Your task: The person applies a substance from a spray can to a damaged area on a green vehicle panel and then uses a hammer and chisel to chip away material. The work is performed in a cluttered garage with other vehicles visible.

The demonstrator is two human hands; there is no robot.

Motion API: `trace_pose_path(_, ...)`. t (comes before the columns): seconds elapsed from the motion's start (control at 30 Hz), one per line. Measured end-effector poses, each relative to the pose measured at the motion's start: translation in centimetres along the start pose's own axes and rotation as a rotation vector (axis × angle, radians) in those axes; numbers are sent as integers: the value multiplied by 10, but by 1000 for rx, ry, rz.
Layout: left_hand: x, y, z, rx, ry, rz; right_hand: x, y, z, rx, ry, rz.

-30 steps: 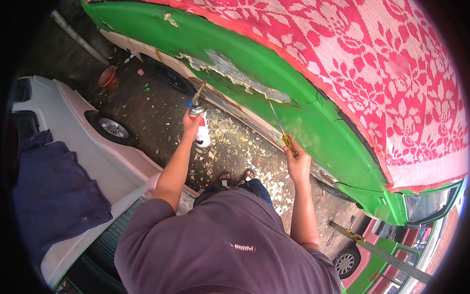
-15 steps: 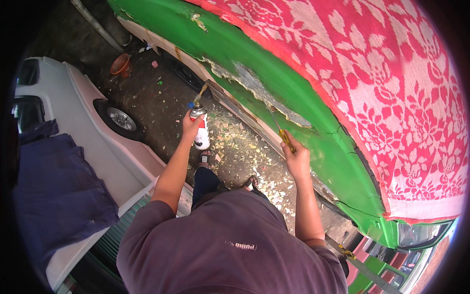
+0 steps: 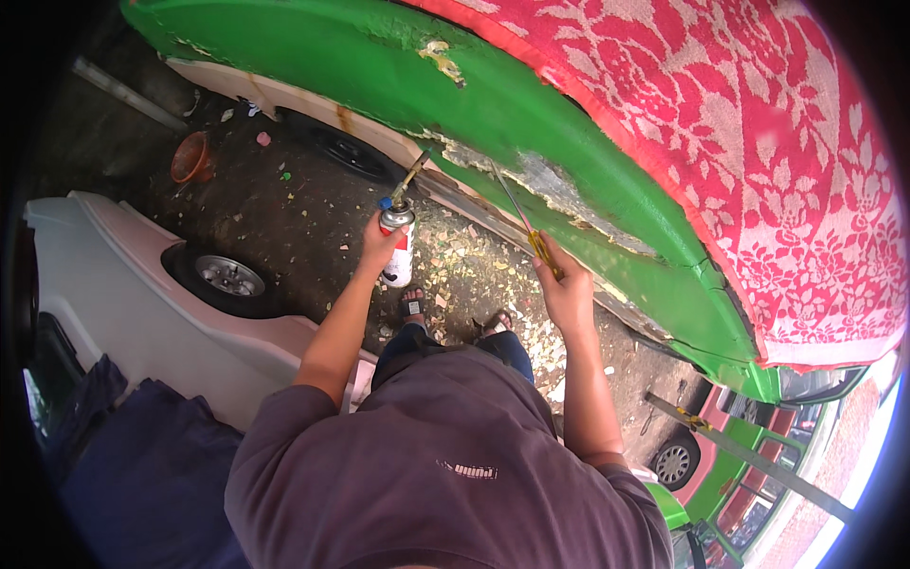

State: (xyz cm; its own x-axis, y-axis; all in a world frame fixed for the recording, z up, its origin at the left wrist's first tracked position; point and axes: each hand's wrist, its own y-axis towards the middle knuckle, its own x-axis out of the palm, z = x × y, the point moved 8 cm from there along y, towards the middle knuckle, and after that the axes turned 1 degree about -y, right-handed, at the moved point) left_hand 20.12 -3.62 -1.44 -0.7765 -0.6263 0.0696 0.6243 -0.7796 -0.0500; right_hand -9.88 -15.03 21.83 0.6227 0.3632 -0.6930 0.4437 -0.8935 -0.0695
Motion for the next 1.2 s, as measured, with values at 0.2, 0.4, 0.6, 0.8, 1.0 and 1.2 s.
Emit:
trace_pose_path(0.2, -7, 12, 2, 1, -50, -52, 11, 1, -13, 56, -35, 38)
trace_pose_path(0.4, -5, 10, 1, 5, 6, -100, 16, 6, -19, 79, -32, 32)
trace_pose_path(0.6, -6, 17, 3, -12, -45, -81, 17, 14, -24, 70, -54, 30)
trace_pose_path(0.8, -1, 21, 12, 17, -36, -139, 19, 17, -20, 52, -45, 29)
trace_pose_path(1.0, -3, 19, 12, -17, -72, -147, 20, 16, -17, 49, -58, 37)
trace_pose_path(1.2, -3, 20, 11, -24, -109, -121, 20, 16, -17, 62, -40, 31)
